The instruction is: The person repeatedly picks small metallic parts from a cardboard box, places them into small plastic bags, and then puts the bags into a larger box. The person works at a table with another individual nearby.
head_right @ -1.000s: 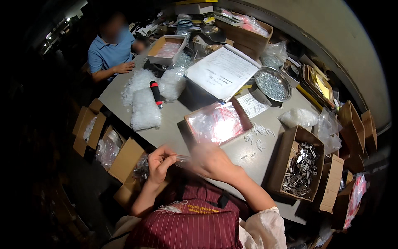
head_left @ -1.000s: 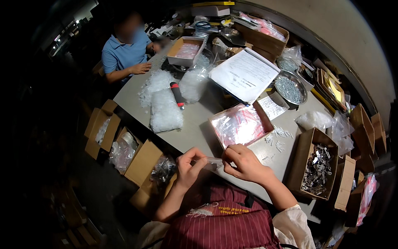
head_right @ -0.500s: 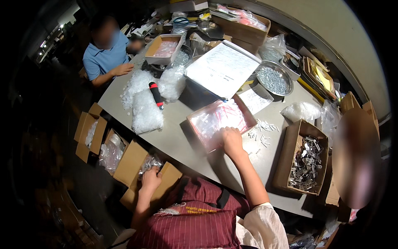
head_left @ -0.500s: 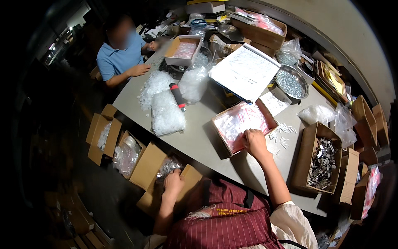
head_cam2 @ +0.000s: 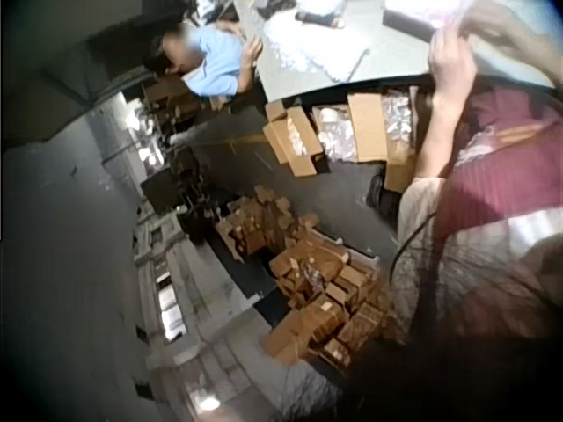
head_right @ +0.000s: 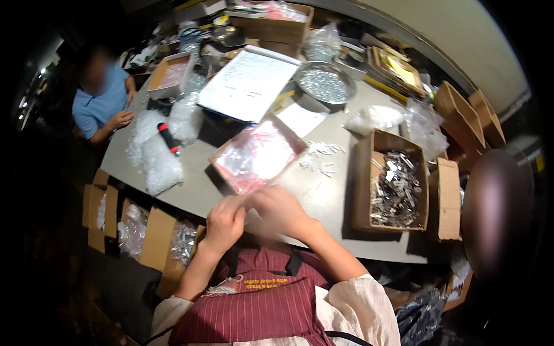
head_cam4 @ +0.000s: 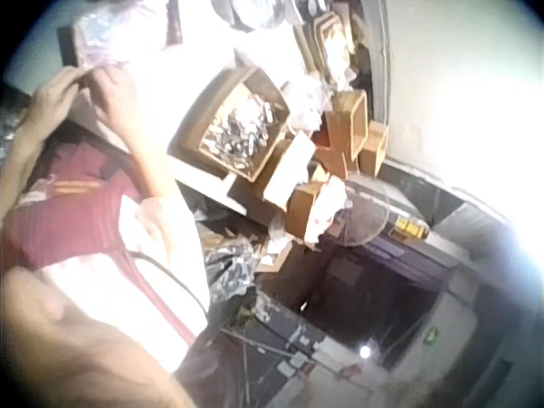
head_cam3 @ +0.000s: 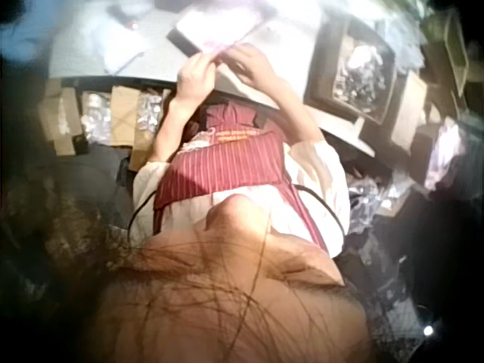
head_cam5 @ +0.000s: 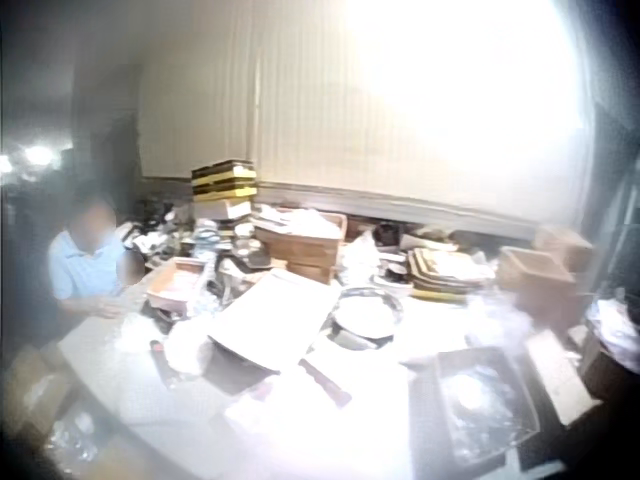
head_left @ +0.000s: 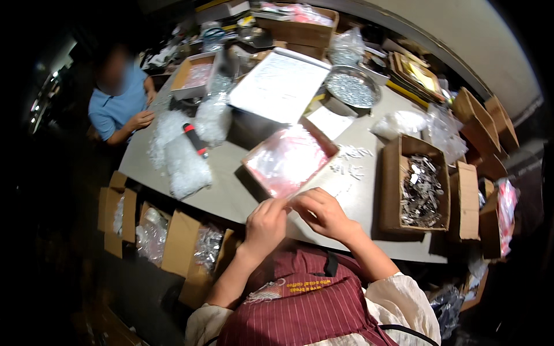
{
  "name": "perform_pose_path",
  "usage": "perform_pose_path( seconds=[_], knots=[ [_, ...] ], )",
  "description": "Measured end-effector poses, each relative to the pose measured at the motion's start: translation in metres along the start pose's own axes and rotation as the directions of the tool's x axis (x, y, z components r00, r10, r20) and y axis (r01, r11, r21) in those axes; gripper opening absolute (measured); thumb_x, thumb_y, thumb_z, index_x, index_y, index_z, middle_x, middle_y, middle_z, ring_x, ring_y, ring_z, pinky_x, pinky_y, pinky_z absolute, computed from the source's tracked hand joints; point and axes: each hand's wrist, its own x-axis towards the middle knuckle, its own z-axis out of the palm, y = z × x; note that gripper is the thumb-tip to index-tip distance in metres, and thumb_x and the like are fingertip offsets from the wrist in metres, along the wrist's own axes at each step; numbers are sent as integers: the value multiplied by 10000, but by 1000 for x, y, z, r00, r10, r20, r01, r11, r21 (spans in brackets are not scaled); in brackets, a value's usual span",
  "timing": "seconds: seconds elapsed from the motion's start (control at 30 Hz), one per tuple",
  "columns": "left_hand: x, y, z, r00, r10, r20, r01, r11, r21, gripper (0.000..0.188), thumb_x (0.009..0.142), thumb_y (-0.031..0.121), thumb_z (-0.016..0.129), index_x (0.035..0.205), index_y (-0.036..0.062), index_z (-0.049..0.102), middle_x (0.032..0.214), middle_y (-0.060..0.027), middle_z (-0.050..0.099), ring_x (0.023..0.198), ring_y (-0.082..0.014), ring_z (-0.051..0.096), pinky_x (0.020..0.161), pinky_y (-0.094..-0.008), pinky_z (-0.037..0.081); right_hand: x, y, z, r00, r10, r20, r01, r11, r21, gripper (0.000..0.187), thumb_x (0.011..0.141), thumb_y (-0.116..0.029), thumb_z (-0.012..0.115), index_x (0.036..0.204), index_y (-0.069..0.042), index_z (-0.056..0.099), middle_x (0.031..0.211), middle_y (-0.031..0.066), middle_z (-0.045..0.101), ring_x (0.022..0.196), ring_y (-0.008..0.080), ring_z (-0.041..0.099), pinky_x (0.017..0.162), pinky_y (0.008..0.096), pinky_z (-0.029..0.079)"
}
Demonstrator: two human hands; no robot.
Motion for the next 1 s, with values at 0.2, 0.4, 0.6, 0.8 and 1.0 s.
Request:
perform_pose_path(
  seconds=[0.2, 0.4, 0.6, 0.8, 1.0],
  knots=[
    [-21, -2, 31, 973, -213, 84, 226, 952, -205, 212, 935, 78, 623, 1121, 79, 726, 868, -160, 711, 779, -339, 704, 688, -408, 548, -62, 134, -23, 671, 721, -172, -730, 602, -324, 381, 921, -355, 652, 1043, 5, 633, 946, 267, 681, 899, 437, 669, 802, 497, 536],
    [-15, 20, 48, 920, -284, 270, 356, 893, -277, 241, 950, 106, 611, 1158, 106, 731, 883, -163, 729, 802, -332, 716, 726, -388, 563, -100, 173, -18, 725, 679, -115, -666, 649, -367, 338, 867, -281, 613, 809, 47, 672, 866, 299, 685, 841, 492, 673, 767, 540, 541],
    [-15, 18, 72, 988, -89, 124, 119, 958, -261, 207, 932, 56, 630, 1103, 64, 747, 944, -149, 721, 808, -299, 678, 733, -377, 529, -96, 147, -6, 939, 320, 129, -185, 782, -595, 92, 866, -141, 595, 942, -89, 595, 876, 127, 601, 821, 318, 671, 666, 422, 550],
    [-23, 13, 74, 981, -139, 137, 170, 953, -252, 176, 907, 88, 646, 1021, 85, 780, 961, -119, 710, 856, -299, 691, 760, -384, 555, -111, 149, 7, 956, 289, 47, -188, 730, -657, 196, 781, -106, 619, 972, -68, 595, 905, 103, 589, 868, 298, 636, 687, 422, 547],
    [-32, 2, 86, 988, -76, 132, 96, 984, -153, 85, 877, 156, 697, 867, 78, 729, 841, -115, 690, 829, -324, 674, 736, -433, 533, -118, 142, 3, 930, 362, -63, -309, 677, -668, 154, 739, -103, 678, 881, -44, 678, 912, 167, 585, 946, 354, 586, 804, 463, 512]
  ],
)
